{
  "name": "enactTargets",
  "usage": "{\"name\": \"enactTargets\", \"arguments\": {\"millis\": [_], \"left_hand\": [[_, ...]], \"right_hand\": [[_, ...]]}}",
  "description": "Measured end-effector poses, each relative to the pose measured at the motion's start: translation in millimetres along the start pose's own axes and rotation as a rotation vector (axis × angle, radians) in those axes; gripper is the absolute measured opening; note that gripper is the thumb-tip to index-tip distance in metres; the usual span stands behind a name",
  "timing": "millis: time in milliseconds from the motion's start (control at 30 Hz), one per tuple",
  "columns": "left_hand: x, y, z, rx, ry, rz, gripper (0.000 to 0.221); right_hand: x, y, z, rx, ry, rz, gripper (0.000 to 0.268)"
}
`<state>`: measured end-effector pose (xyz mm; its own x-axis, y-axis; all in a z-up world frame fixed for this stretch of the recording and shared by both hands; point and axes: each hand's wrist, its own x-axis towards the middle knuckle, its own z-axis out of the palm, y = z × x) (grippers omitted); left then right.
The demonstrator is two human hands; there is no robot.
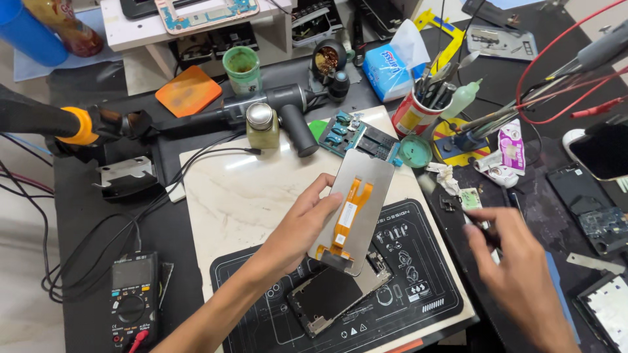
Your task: The person applies adhesive from a tube to the frame of a smartphone, then fits a new screen panel onto the device and presses it into place.
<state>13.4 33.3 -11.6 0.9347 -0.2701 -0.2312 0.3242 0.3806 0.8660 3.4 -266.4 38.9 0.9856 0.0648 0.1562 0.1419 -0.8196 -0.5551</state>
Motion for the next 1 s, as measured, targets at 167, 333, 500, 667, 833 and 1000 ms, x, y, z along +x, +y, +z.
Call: {"name": "enactTargets", "arguments": {"millis": [167,333,500,667,833,1000], "left_hand": [[-0.4,-3.4,7.5,0.096,-0.019,0.083,0.021],[-13.3,-0.4,11.8,0.271,-0.002,0.076,0.024],[-11.2,-2.7,13.6,0.189,-0.037,0.046,0.024],[-2.8,-8.7,7.0,0.176,-0.032,0.1,0.022],[-0.7,-13.9,8.7,0.124,-0.028,0.052,0.023],[0.1,-8.8,13.7,0.031,-0.059,0.051,0.028]], "right_hand": [[-24.7,-16.6,6.6,-0.064,-0.172,-0.466,0.048],[-19.3,-34.5,9.6,-0.102,-0.108,-0.404,0.057],[-15.5,-35.6,11.6,-0.096,-0.035,-0.53,0.061],[-12.8,-26.4,16.5,-0.08,-0.083,-0.597,0.053],[-16.7,-26.8,11.5,-0.183,-0.107,-0.537,0.053],[-15.0,-26.7,3.4,-0.153,-0.038,-0.404,0.051]]}}
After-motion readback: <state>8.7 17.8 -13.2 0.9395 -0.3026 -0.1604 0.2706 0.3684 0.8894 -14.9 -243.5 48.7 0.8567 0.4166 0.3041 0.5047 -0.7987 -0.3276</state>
